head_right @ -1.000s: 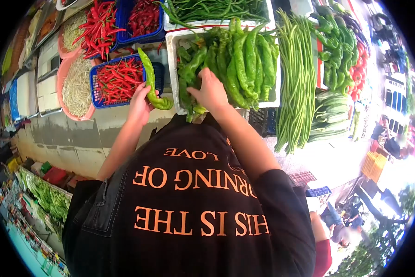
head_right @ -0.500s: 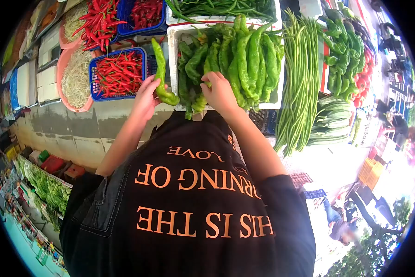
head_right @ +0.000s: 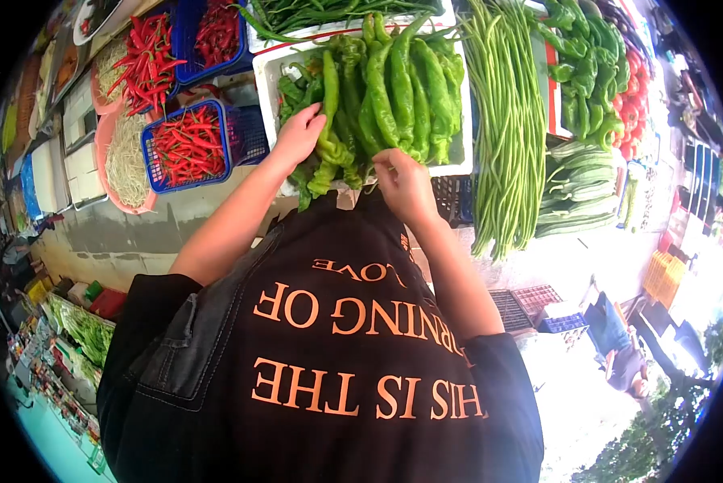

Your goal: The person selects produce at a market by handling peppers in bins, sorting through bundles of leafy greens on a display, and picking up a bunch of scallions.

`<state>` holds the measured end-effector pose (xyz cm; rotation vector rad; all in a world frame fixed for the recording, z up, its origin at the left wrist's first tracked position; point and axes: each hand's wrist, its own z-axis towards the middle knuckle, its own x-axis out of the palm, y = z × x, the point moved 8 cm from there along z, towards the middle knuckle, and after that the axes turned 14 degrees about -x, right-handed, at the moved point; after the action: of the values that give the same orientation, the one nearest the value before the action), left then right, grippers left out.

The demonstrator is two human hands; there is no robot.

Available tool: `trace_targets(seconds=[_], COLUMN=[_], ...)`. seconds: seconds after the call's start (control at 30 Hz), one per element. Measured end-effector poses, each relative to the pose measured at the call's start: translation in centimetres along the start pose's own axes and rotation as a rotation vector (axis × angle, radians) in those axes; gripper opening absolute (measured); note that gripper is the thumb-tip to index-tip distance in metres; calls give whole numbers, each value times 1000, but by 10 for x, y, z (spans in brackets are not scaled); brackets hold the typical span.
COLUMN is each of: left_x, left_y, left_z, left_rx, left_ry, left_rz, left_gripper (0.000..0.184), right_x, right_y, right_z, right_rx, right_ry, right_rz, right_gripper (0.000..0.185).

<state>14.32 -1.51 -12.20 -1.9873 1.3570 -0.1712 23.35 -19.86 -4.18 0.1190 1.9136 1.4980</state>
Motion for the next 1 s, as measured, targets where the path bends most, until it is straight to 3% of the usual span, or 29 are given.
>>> trace_targets(seconds=[0.03, 0.13, 0.17, 0.3, 0.43, 0.53, 0.67, 0.77, 0.87, 1.0], left_x=[-3, -7, -4, -7, -24, -30, -29, -42, -62, -51], left_y=[-6, -4, 4, 14, 7, 1, 5, -9, 36, 60], left_z=[1, 9, 15, 13, 1, 8, 16, -2, 4, -26], left_rx=[103, 244, 207, 138, 52, 139, 145, 294, 80, -159], left_ry=[-153, -214, -131, -129, -258, -356, -333, -508, -509, -277], left_rz=[270, 100, -23, -43, 8, 309, 304, 300, 214, 308], left_gripper=[36, 38, 39, 38, 42, 44, 40, 34, 28, 35], right_x=[-1, -6, -7, -9, -14, -17, -13, -12, -10, -5], right_y=[5, 13, 11, 8, 9, 9, 2, 6, 8, 12], right_z=[1, 2, 2, 0, 3, 3, 3, 5, 7, 11], right_rx=[-92, -142, -117, -158, -172, -171, -168, -206, -134, -153], right_ry=[15, 20, 39, 41, 87, 117, 177, 183, 213, 230], right_rz=[-36, -40, -21, -4, -4, -8, -39, -62, -27, -53], right_gripper=[13, 14, 14, 11, 10, 10, 13, 13, 12, 13])
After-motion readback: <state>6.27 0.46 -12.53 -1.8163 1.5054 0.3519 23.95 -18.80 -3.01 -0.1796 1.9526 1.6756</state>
